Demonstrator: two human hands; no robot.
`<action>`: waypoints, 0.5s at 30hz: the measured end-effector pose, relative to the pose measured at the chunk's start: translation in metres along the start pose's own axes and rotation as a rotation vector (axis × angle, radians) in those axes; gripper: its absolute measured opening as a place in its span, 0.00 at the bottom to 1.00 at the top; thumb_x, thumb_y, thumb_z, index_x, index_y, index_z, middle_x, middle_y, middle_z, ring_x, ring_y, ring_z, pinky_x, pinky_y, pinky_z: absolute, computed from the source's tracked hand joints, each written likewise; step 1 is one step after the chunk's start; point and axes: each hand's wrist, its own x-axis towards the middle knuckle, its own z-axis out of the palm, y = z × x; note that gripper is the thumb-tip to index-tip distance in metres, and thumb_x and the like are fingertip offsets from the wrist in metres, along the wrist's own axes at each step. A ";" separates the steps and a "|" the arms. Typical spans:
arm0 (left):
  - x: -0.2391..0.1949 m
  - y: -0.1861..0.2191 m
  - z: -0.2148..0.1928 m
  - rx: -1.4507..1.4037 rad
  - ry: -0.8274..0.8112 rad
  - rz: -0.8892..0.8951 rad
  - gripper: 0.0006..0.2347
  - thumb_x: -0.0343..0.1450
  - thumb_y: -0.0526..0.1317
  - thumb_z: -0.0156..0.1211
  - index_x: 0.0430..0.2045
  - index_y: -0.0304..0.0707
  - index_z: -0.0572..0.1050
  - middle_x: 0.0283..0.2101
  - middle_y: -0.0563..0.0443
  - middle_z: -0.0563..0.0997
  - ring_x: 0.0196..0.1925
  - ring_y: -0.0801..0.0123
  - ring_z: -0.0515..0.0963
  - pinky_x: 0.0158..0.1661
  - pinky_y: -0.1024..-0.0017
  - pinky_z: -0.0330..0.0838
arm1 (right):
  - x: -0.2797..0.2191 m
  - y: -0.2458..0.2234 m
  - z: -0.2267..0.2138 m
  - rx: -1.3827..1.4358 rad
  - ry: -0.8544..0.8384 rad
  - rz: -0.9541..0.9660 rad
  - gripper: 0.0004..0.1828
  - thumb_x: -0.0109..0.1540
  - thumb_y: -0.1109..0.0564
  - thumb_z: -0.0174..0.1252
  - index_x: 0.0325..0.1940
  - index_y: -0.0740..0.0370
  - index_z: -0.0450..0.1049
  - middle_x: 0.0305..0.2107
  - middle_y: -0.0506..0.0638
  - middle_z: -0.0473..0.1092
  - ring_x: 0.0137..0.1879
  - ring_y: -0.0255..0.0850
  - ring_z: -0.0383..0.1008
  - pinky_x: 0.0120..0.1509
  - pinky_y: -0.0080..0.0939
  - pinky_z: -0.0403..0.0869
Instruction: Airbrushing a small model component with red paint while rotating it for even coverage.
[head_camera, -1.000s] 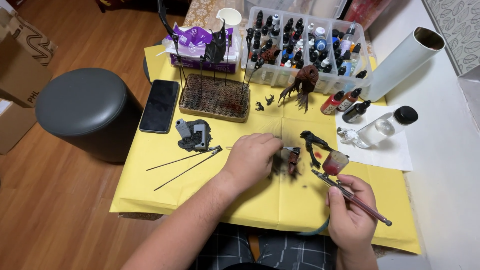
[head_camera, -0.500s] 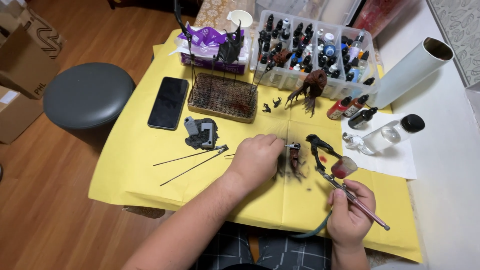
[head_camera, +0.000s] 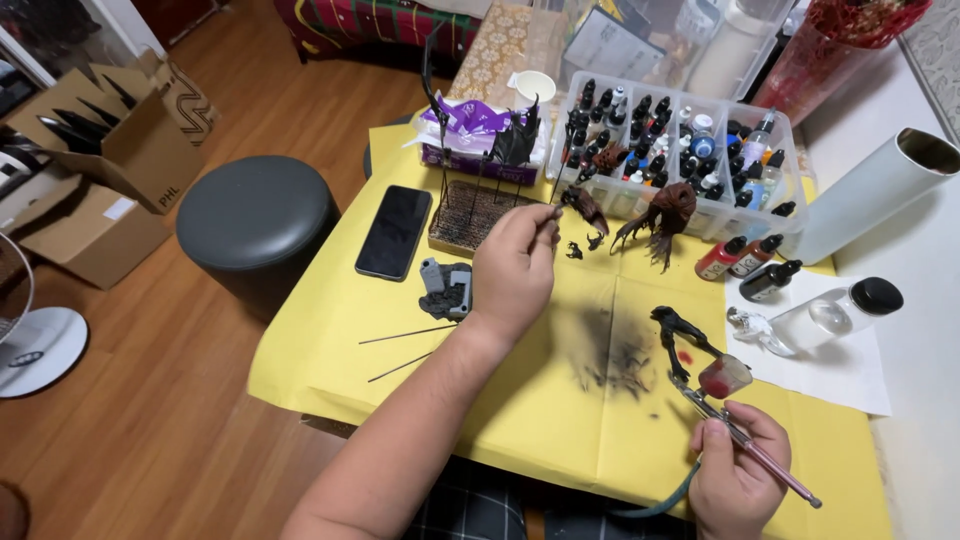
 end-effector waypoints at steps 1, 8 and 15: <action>0.004 -0.001 0.002 0.004 0.001 0.006 0.09 0.73 0.33 0.52 0.42 0.36 0.79 0.38 0.50 0.82 0.40 0.64 0.82 0.42 0.68 0.77 | 0.000 0.000 0.000 0.007 0.001 -0.002 0.10 0.71 0.68 0.49 0.56 0.74 0.63 0.23 0.60 0.64 0.29 0.42 0.68 0.43 0.36 0.69; 0.026 -0.019 0.020 -0.046 0.103 -0.141 0.08 0.74 0.35 0.51 0.37 0.36 0.79 0.36 0.49 0.82 0.39 0.61 0.81 0.41 0.66 0.75 | -0.003 -0.006 0.005 0.017 0.051 0.043 0.11 0.70 0.67 0.51 0.57 0.73 0.65 0.23 0.59 0.65 0.29 0.41 0.68 0.41 0.35 0.68; 0.038 -0.033 0.030 0.010 0.108 -0.175 0.07 0.75 0.38 0.51 0.38 0.39 0.79 0.35 0.49 0.81 0.38 0.60 0.80 0.38 0.64 0.74 | -0.005 -0.010 0.008 0.023 0.069 0.045 0.11 0.69 0.67 0.52 0.55 0.72 0.67 0.22 0.58 0.66 0.30 0.39 0.68 0.39 0.33 0.67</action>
